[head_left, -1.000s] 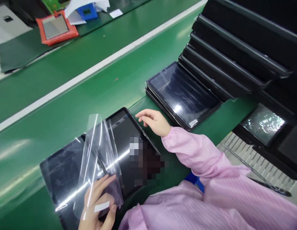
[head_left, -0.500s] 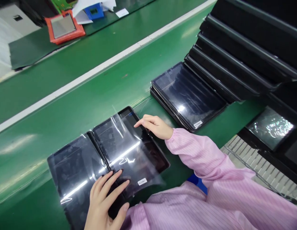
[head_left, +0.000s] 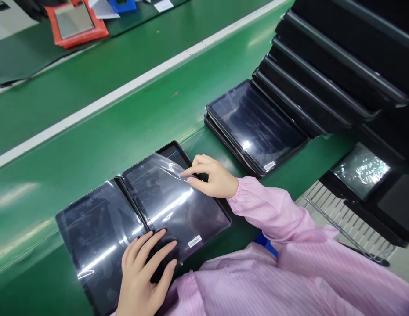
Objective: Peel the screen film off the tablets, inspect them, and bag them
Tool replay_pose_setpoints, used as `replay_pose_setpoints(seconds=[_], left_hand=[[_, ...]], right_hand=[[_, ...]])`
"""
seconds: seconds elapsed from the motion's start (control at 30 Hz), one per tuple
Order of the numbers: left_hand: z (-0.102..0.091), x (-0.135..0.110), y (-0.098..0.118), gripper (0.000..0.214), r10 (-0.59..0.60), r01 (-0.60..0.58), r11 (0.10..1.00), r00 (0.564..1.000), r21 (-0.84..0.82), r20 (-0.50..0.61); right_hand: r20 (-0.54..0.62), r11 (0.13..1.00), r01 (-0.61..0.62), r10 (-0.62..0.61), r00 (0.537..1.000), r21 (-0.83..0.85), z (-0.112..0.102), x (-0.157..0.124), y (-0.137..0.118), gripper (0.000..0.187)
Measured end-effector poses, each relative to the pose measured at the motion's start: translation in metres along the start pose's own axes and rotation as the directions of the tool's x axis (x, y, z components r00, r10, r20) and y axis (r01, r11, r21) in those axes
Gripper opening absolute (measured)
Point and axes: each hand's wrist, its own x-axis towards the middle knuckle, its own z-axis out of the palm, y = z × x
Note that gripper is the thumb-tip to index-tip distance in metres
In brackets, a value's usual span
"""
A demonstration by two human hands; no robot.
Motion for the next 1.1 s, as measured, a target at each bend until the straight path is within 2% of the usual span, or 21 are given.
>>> replay_pose_setpoints(seconds=[0.13, 0.27, 0.37, 0.47, 0.6, 0.67, 0.73, 0.8, 0.87, 0.97, 1.03, 1.1], left_hand=[[0.001, 0.003, 0.003, 0.026, 0.018, -0.017, 1.000, 0.999, 0.025, -0.033], [0.003, 0.004, 0.004, 0.027, -0.001, 0.003, 0.999, 0.999, 0.043, -0.052], [0.005, 0.005, 0.003, 0.025, -0.025, 0.026, 0.999, 0.998, 0.023, -0.059], [0.005, 0.004, 0.000, 0.022, -0.033, 0.034, 0.999, 0.998, 0.008, -0.053], [0.002, 0.003, -0.003, 0.022, -0.015, 0.016, 1.000, 0.999, 0.020, -0.033], [0.000, 0.005, -0.002, 0.022, -0.012, 0.013, 0.999, 1.000, 0.037, -0.024], [0.000, 0.006, 0.001, 0.023, -0.016, 0.016, 0.999, 1.000, 0.043, -0.003], [-0.001, 0.007, 0.005, 0.024, -0.032, 0.031, 0.999, 0.999, 0.040, 0.014], [0.000, 0.007, 0.007, 0.024, -0.052, 0.051, 0.998, 0.998, 0.039, 0.024], [0.001, 0.005, 0.009, 0.024, -0.076, 0.075, 0.996, 0.997, 0.039, 0.020], [0.002, 0.003, 0.008, 0.024, -0.081, 0.080, 0.996, 0.997, 0.037, 0.018], [0.003, 0.001, 0.006, 0.025, -0.080, 0.080, 0.996, 0.997, 0.032, 0.016]], right_hand=[[0.019, 0.991, -0.005, 0.003, 1.000, 0.135, 0.000, 0.003, 0.003, 0.017], [0.067, 0.979, 0.074, -0.088, 0.994, 0.191, -0.006, 0.006, 0.005, 0.017], [0.113, 0.971, 0.081, -0.109, 0.988, 0.224, -0.011, 0.009, 0.007, 0.017], [0.096, 0.981, 0.051, -0.069, 0.993, 0.186, -0.012, 0.009, 0.007, 0.013], [0.044, 0.997, 0.079, -0.079, 0.996, 0.008, -0.006, 0.007, 0.001, 0.010], [0.051, 0.999, 0.033, -0.032, 0.998, -0.013, -0.001, 0.007, -0.006, 0.014], [0.094, 0.987, -0.087, 0.074, 0.993, 0.139, 0.005, 0.010, -0.016, 0.015], [0.204, 0.879, -0.257, 0.187, 0.961, 0.401, 0.011, 0.014, -0.027, 0.013], [0.330, 0.678, -0.421, 0.269, 0.905, 0.603, 0.015, 0.018, -0.036, 0.013], [0.450, 0.418, -0.561, 0.338, 0.826, 0.715, 0.013, 0.022, -0.045, 0.018], [0.492, 0.340, -0.601, 0.356, 0.794, 0.724, 0.008, 0.022, -0.047, 0.028], [0.501, 0.340, -0.616, 0.370, 0.782, 0.710, 0.002, 0.020, -0.047, 0.035]])
